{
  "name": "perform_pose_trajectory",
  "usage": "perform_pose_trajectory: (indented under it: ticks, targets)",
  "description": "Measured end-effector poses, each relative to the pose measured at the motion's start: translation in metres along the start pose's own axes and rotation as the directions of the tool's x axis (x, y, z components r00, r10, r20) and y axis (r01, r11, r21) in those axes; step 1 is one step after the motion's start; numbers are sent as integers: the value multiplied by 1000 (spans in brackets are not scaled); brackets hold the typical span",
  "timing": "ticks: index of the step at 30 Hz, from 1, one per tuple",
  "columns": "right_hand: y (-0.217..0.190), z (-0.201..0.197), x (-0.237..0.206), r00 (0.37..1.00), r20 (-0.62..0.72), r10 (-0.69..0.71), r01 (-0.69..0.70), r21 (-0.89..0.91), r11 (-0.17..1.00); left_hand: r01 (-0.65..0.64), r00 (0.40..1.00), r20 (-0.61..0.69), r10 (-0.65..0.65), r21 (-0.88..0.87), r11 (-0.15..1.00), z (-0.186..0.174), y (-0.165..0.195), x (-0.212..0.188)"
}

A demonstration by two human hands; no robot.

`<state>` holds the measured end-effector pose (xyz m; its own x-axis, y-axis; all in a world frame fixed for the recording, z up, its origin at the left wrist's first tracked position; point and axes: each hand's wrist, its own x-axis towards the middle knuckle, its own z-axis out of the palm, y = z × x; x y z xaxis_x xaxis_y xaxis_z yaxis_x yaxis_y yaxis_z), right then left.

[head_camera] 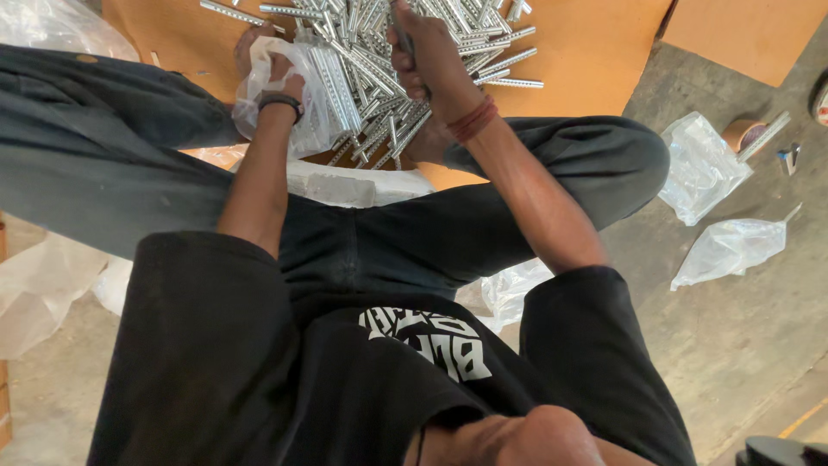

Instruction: The person sits on the floor and repeatedly picks up small metal fasteners from a pile on a cardboard sheet, placing them into a clear plastic bag. The person handles the fasteners one at a time or in small groups, transferring them from the pile to the bag.

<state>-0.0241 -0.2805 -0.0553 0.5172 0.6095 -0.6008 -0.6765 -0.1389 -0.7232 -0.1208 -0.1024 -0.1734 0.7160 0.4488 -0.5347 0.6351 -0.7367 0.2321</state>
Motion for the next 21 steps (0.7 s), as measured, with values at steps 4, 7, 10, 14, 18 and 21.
perform_pose_trajectory:
  ticks: [4,7,10,14,18,21]
  targets:
    - [7,-2,1,999,-23,-29,27,-53,998,4,1000,23,-5,11,1000,4,0,-2]
    - [7,-1,1,999,-18,-45,44,-66,997,-39,999,-10,39,29,999,6,0,-4]
    - [5,0,-1,998,-42,-46,43,-76,996,-99,993,-65,101,31,995,0,-9,-4]
    - [3,0,-6,998,-21,-54,52,-94,994,-197,971,-157,179,-105,975,-45,-33,-23]
    - [4,3,-10,997,-64,-40,33,-108,994,-587,789,-554,267,-550,595,-93,-48,-67]
    - [5,8,-15,999,-7,-49,47,-156,987,-579,808,-585,77,-811,-81,-101,-32,-65]
